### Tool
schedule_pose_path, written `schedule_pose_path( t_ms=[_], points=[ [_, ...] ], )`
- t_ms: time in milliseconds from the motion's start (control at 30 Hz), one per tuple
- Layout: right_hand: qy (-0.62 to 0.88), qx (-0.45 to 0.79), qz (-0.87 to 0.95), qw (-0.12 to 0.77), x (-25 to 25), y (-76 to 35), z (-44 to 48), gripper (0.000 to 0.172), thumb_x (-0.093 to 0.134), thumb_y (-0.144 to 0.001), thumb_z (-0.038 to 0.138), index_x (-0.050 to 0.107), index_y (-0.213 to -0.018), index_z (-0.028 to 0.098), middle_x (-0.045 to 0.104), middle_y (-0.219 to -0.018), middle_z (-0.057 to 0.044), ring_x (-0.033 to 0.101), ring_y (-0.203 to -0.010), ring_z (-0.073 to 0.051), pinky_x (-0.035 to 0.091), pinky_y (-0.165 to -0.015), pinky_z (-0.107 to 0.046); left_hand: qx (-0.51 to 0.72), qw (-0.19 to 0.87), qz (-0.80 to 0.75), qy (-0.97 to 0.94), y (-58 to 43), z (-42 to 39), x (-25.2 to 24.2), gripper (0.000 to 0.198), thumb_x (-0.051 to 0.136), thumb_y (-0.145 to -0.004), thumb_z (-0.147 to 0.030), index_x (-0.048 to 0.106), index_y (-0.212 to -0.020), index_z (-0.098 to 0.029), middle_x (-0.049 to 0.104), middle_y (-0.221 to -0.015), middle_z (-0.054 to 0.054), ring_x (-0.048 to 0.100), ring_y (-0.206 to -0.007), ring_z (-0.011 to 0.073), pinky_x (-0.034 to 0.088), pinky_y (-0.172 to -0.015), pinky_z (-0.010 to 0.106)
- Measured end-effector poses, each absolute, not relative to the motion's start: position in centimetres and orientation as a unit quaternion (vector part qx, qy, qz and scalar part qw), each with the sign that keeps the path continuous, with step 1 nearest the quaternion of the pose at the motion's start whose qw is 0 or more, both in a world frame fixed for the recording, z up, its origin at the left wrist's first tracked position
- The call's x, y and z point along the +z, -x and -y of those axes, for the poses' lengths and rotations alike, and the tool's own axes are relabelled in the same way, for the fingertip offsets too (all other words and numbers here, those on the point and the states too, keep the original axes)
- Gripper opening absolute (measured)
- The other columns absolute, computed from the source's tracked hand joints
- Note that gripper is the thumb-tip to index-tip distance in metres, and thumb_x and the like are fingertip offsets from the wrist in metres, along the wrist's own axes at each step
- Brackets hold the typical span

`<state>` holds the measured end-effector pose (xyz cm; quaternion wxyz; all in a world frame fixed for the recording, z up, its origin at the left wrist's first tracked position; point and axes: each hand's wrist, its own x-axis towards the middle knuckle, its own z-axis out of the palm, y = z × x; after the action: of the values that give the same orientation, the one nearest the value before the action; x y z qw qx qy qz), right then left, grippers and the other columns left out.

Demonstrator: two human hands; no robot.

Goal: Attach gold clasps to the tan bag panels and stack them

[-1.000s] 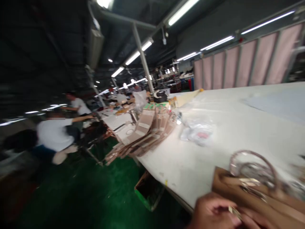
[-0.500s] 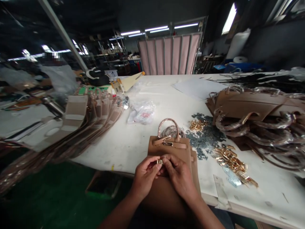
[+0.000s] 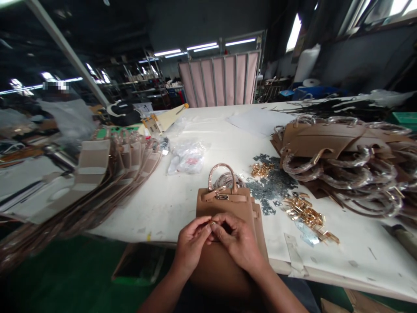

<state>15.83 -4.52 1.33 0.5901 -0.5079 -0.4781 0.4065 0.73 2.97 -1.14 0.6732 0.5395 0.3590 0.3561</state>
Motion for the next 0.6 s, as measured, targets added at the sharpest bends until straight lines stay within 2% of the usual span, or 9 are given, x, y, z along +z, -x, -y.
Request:
schedule_pose_path(
  t_ms=[100, 233, 367, 433, 500, 600],
  points=[
    [0.51, 0.392, 0.493, 0.586, 1.0, -15.9, 4.5, 0.023, 0.067, -0.105, 0.042, 0.076, -0.101, 0.022, 0.073, -0.089, -0.002, 0.071, -0.085, -0.021, 0.056, -0.083, -0.031, 0.36, 0.67, -0.363, -0.539, -0.7, -3.1, -0.8, 0.047, 0.083, -0.083, -0.051, 0.076, -0.11, -0.013, 0.077, -0.085, 0.007, 0.067, -0.068, 0.0144, 0.055, -0.063, 0.024],
    [0.52, 0.343, 0.483, 0.616, 0.7, -16.1, 4.3, 0.024, 0.078, -0.096, 0.043, 0.077, -0.112, 0.024, 0.074, -0.102, -0.004, 0.071, -0.091, -0.022, 0.058, -0.083, -0.031, 0.362, 0.669, -0.367, -0.536, -0.8, -3.3, 0.0, 0.05, 0.084, -0.081, -0.054, 0.076, -0.109, -0.014, 0.075, -0.084, 0.007, 0.062, -0.063, 0.013, 0.05, -0.054, 0.022],
    [0.506, 0.32, 0.512, 0.616, 1.1, -16.3, 4.5, 0.017, 0.075, -0.098, 0.041, 0.078, -0.1, 0.025, 0.074, -0.101, -0.005, 0.071, -0.099, -0.025, 0.057, -0.09, -0.035, 0.34, 0.638, -0.362, -0.589, -0.4, -3.6, 0.7, 0.049, 0.079, -0.084, -0.057, 0.076, -0.111, -0.016, 0.072, -0.091, 0.008, 0.056, -0.06, 0.0117, 0.04, -0.046, 0.02],
    [0.52, 0.304, 0.499, 0.623, 1.2, -16.3, 4.7, 0.017, 0.071, -0.1, 0.041, 0.077, -0.099, 0.025, 0.075, -0.103, -0.006, 0.071, -0.101, -0.026, 0.058, -0.091, -0.036, 0.344, 0.577, -0.363, -0.646, 0.0, -4.2, 0.7, 0.046, 0.074, -0.089, -0.055, 0.075, -0.117, -0.018, 0.071, -0.101, 0.009, 0.061, -0.07, 0.0152, 0.047, -0.054, 0.024],
    [0.549, 0.246, 0.496, 0.626, 1.3, -16.5, 5.0, 0.016, 0.07, -0.101, 0.041, 0.076, -0.104, 0.026, 0.074, -0.119, -0.008, 0.07, -0.112, -0.029, 0.058, -0.095, -0.039, 0.381, 0.454, -0.387, -0.706, 0.2, -5.1, 0.6, 0.045, 0.073, -0.09, -0.047, 0.07, -0.127, -0.022, 0.069, -0.114, 0.01, 0.065, -0.088, 0.0205, 0.056, -0.074, 0.031],
    [0.596, 0.093, 0.546, 0.581, 1.8, -17.2, 4.8, 0.015, 0.068, -0.101, 0.036, 0.076, -0.11, 0.028, 0.065, -0.14, -0.011, 0.062, -0.128, -0.032, 0.054, -0.104, -0.046, 0.403, 0.292, -0.44, -0.747, -0.3, -6.8, 0.6, 0.06, 0.075, -0.085, -0.039, 0.061, -0.14, -0.022, 0.066, -0.128, 0.012, 0.064, -0.108, 0.028, 0.053, -0.099, 0.044]
  ],
)
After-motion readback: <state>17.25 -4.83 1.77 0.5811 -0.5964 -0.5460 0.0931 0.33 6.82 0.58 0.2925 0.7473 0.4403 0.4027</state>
